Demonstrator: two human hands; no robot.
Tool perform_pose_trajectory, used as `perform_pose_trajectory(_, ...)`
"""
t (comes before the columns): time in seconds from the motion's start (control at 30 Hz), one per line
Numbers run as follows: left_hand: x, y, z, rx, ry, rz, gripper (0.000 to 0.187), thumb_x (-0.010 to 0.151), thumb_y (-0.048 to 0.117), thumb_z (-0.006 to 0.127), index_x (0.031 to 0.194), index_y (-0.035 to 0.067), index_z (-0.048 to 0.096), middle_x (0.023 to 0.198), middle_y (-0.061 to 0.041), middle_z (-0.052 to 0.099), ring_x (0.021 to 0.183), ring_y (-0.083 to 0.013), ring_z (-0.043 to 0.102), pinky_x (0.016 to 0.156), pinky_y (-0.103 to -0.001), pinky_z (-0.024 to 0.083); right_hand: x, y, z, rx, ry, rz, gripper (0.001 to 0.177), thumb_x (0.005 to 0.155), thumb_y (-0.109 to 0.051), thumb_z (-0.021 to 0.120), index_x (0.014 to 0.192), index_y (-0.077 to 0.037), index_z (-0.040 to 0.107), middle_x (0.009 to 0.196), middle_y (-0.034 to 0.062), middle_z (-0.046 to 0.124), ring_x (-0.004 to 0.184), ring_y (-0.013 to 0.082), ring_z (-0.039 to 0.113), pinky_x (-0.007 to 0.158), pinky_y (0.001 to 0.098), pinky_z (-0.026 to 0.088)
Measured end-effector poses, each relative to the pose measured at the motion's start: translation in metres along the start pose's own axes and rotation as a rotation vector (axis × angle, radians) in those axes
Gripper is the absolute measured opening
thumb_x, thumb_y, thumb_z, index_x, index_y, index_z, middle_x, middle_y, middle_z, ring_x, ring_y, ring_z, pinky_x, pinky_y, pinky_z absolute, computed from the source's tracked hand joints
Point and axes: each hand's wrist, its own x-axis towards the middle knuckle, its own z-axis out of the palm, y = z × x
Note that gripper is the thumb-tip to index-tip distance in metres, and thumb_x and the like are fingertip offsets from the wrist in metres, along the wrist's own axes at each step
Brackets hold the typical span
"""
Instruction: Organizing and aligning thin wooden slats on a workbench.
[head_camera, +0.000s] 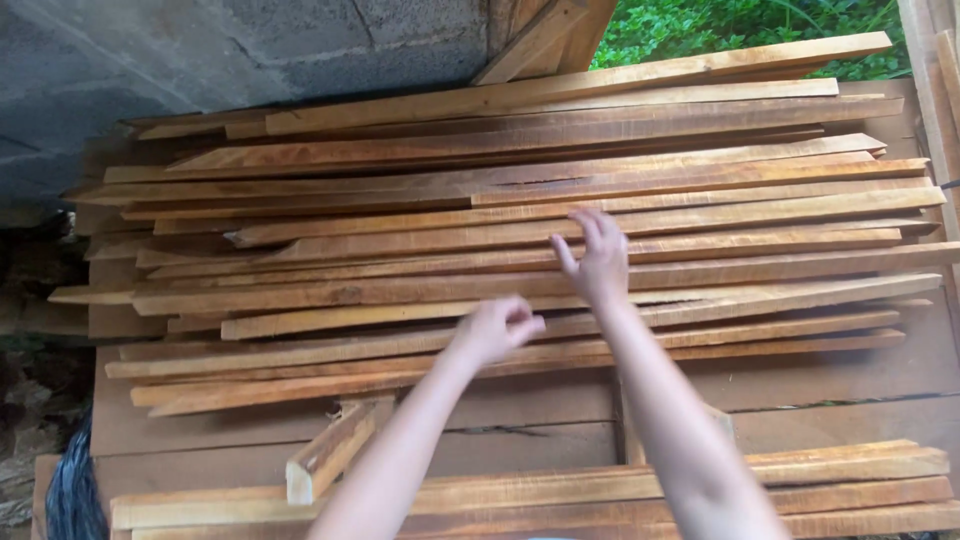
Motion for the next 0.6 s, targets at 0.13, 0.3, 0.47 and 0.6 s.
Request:
perform_pose_trajectory(0.13,0.119,-0.072,-0.022,0.457,0.433,0.162,0.051,0.089,0.055,0.068,0.129,0.024,0.063,0.131,-0.003,0.064,0.129,-0.0288,0.056,0.100,-0.052,0.048,0.048,0.036,0.004,-0.273,-0.192,0.055,0.077,0.086,-0.057,0.075,0.142,-0.006,0.057,0.151,0.0175,0.052,0.137,0.0413,0.048,0.112,0.0604,0.038)
perform_pose_trajectory(0.3,0.131,-0.101,-0.062,0.696,0.441,0.048,0.072,0.094,0.063,0.057,0.144,0.010,0.053,0.147,-0.008,0.055,0.135,-0.0277,0.052,0.116,-0.051,0.033,0.050,0.050,0.010,-0.420,-0.476,0.112,0.073,0.097,-0.072,0.048,0.149,-0.022,0.055,0.157,0.0024,0.050,0.147,0.0310,0.042,0.121,0.0623,0.023)
perform_pose_trajectory(0.47,0.122,-0.105,-0.050,0.657,0.550,0.076,0.057,0.095,0.064,0.056,0.125,0.015,0.063,0.123,-0.003,0.064,0.119,-0.0243,0.060,0.111,-0.046,0.035,0.041,0.045,0.006,-0.376,-0.378,-0.049,0.065,0.094,-0.066,0.057,0.144,-0.026,0.060,0.158,0.0023,0.050,0.144,0.0307,0.046,0.116,0.0602,0.030)
perform_pose_trajectory(0.6,0.122,-0.099,-0.056,0.617,0.497,0.011,0.054,0.089,0.065,0.063,0.114,0.017,0.066,0.106,-0.003,0.069,0.110,-0.0259,0.064,0.106,-0.045,0.040,0.027,0.047,0.012,-0.383,-0.179,-0.148,0.056,0.088,-0.061,0.070,0.133,-0.028,0.069,0.141,-0.0056,0.066,0.134,0.0223,0.057,0.111,0.0464,0.038)
